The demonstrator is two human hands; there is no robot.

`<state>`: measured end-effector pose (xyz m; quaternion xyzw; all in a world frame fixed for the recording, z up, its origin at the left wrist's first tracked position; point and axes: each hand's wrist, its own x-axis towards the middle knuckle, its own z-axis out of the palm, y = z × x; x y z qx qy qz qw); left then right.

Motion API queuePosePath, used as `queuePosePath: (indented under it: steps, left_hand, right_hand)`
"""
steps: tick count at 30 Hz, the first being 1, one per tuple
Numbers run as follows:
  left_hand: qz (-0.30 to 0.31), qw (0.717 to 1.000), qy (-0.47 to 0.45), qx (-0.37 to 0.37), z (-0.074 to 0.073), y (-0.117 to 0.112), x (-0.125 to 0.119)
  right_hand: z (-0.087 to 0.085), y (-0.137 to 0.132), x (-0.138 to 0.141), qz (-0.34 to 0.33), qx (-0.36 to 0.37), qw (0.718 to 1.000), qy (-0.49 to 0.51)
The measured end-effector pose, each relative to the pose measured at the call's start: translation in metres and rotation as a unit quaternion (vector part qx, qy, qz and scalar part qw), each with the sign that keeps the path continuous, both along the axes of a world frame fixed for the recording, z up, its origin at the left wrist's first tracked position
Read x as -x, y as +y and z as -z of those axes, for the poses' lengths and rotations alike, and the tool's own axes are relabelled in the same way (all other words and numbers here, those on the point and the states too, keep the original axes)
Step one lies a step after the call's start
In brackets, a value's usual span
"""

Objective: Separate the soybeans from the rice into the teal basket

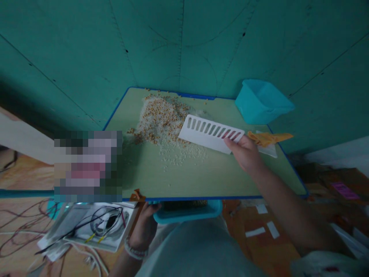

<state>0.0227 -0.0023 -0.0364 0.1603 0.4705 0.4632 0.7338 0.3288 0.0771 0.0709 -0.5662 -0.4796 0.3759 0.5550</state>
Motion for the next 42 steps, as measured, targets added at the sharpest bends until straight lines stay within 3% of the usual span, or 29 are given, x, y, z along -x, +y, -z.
queuePosePath:
  steps: [9, 18, 24, 30, 38, 42]
  left_hand:
    - [-0.003, 1.0, 0.013, 0.017, -0.007, 0.003, -0.007]
    - [-0.006, 1.0, 0.018, 0.013, -0.011, 0.002, -0.005]
    - [-0.023, 0.999, 0.023, 0.005, -0.016, 0.005, -0.007]
    - [-0.025, 1.0, 0.018, -0.007, -0.008, 0.003, 0.0]
    - [-0.045, 0.999, 0.013, 0.011, -0.005, 0.003, 0.014]
    - [-0.051, 0.999, 0.007, 0.01, -0.003, 0.002, 0.017]
  right_hand:
    - [0.002, -0.005, -0.002, 0.002, -0.009, 1.0, -0.012]
    - [0.01, -0.015, 0.003, -0.023, 0.03, 0.999, 0.019]
    - [0.006, -0.023, 0.007, -0.028, 0.054, 0.998, 0.014]
    - [-0.003, -0.041, 0.024, -0.015, 0.059, 0.998, 0.019]
    - [-0.015, -0.072, 0.075, -0.173, 0.137, 0.969, 0.109]
    - [-0.015, -0.075, 0.091, -0.203, 0.139, 0.961, 0.124]
